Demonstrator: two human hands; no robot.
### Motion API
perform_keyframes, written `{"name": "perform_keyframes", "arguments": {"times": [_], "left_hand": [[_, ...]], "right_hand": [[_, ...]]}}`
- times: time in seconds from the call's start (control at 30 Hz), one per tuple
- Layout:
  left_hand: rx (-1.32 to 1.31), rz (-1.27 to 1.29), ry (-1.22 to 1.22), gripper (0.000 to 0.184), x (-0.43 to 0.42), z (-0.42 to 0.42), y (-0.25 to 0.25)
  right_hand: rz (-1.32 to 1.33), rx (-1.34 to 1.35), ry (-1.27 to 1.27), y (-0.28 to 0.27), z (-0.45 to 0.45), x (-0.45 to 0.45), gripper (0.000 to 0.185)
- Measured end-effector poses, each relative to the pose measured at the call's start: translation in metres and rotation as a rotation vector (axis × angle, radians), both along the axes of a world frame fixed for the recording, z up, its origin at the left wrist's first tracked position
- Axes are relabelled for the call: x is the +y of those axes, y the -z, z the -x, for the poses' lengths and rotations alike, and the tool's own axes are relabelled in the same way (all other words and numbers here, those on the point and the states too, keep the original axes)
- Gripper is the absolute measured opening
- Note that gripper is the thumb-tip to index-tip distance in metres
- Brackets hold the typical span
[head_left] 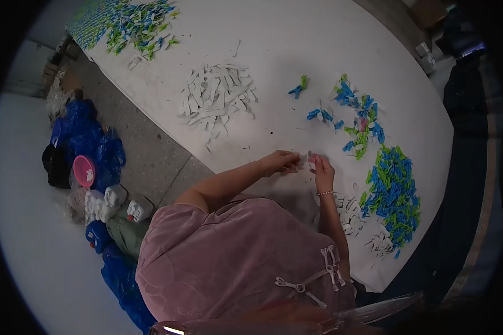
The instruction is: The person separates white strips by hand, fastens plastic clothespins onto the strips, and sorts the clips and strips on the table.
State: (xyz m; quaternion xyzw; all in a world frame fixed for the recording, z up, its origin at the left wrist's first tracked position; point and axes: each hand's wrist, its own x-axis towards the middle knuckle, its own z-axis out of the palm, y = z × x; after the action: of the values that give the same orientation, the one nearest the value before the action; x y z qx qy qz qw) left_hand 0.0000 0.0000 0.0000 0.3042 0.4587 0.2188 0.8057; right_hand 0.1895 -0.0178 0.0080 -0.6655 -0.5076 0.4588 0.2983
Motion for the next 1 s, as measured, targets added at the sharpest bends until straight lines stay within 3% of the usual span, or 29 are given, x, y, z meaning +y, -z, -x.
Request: {"name": "perform_keyframes", "arguments": {"times": [0.07, 0.1, 0.17, 0.2, 0.27, 0.3, 0.37, 0.4, 0.47, 0.5, 0.57, 0.7, 0.77, 0.83, 0.87, 0.93, 1.0], "left_hand": [[-0.265, 0.188, -0.020, 0.033, -0.005, -0.007, 0.000], [-0.252, 0.181, -0.031, 0.033, 0.008, -0.003, 0.014], [-0.554, 0.289, 0.005, 0.033, 0.009, -0.006, 0.045], [-0.553, 0.288, -0.001, 0.033, 0.008, -0.010, 0.041], [-0.280, 0.247, -0.168, 0.026, 0.009, -0.016, 0.023], [-0.276, 0.247, -0.170, 0.026, 0.015, -0.018, 0.021], [-0.356, 0.168, -0.489, 0.022, 0.032, -0.019, 0.018], [-0.354, 0.171, -0.495, 0.022, 0.043, -0.013, 0.016], [0.066, -0.061, -0.542, 0.018, 0.073, 0.005, 0.012], [0.068, -0.056, -0.549, 0.018, 0.085, 0.011, 0.014], [0.833, -0.947, -0.476, 0.013, 0.106, 0.022, 0.020], [0.808, -1.138, -0.487, 0.010, 0.147, 0.030, 0.023], [0.930, -1.273, -0.293, 0.008, 0.157, 0.031, 0.028], [0.970, -1.229, -0.258, 0.008, 0.161, 0.030, 0.027], [0.998, -1.192, -0.218, 0.008, 0.159, 0.028, 0.026], [1.022, -1.189, -0.269, 0.011, 0.160, 0.027, 0.029], [1.043, -1.189, -0.324, 0.013, 0.162, 0.024, 0.028]], "right_hand": [[0.195, 0.527, 0.198, -0.019, 0.010, -0.013, 0.031], [0.194, 0.540, 0.185, -0.016, 0.018, -0.004, 0.031], [0.178, 0.802, 0.230, -0.017, 0.020, -0.009, 0.030], [0.181, 0.803, 0.225, -0.015, 0.018, -0.011, 0.030], [0.151, 0.926, 0.218, -0.009, 0.014, -0.010, 0.028], [0.153, 0.930, 0.218, -0.004, 0.010, -0.010, 0.028], [-0.030, 1.132, 0.213, 0.007, -0.005, -0.005, 0.028], [-0.023, 1.133, 0.211, 0.006, -0.013, 0.000, 0.028], [-0.048, 1.195, 0.401, -0.001, -0.033, 0.015, 0.027], [-0.040, 1.195, 0.397, 0.000, -0.046, 0.022, 0.027], [-0.154, 1.056, 0.433, 0.004, -0.082, 0.038, 0.030], [-0.055, 1.190, 0.442, 0.011, -0.180, 0.095, 0.040], [-0.087, 0.872, 0.666, -0.023, -0.187, 0.131, 0.041], [-0.173, 0.138, 0.517, -0.022, -0.213, 0.165, 0.041], [-0.156, 0.138, 0.508, -0.021, -0.223, 0.181, 0.041], [-0.262, -0.380, 0.354, -0.013, -0.240, 0.218, 0.043], [-0.390, -0.475, 0.237, 0.002, -0.256, 0.259, 0.043]]}}
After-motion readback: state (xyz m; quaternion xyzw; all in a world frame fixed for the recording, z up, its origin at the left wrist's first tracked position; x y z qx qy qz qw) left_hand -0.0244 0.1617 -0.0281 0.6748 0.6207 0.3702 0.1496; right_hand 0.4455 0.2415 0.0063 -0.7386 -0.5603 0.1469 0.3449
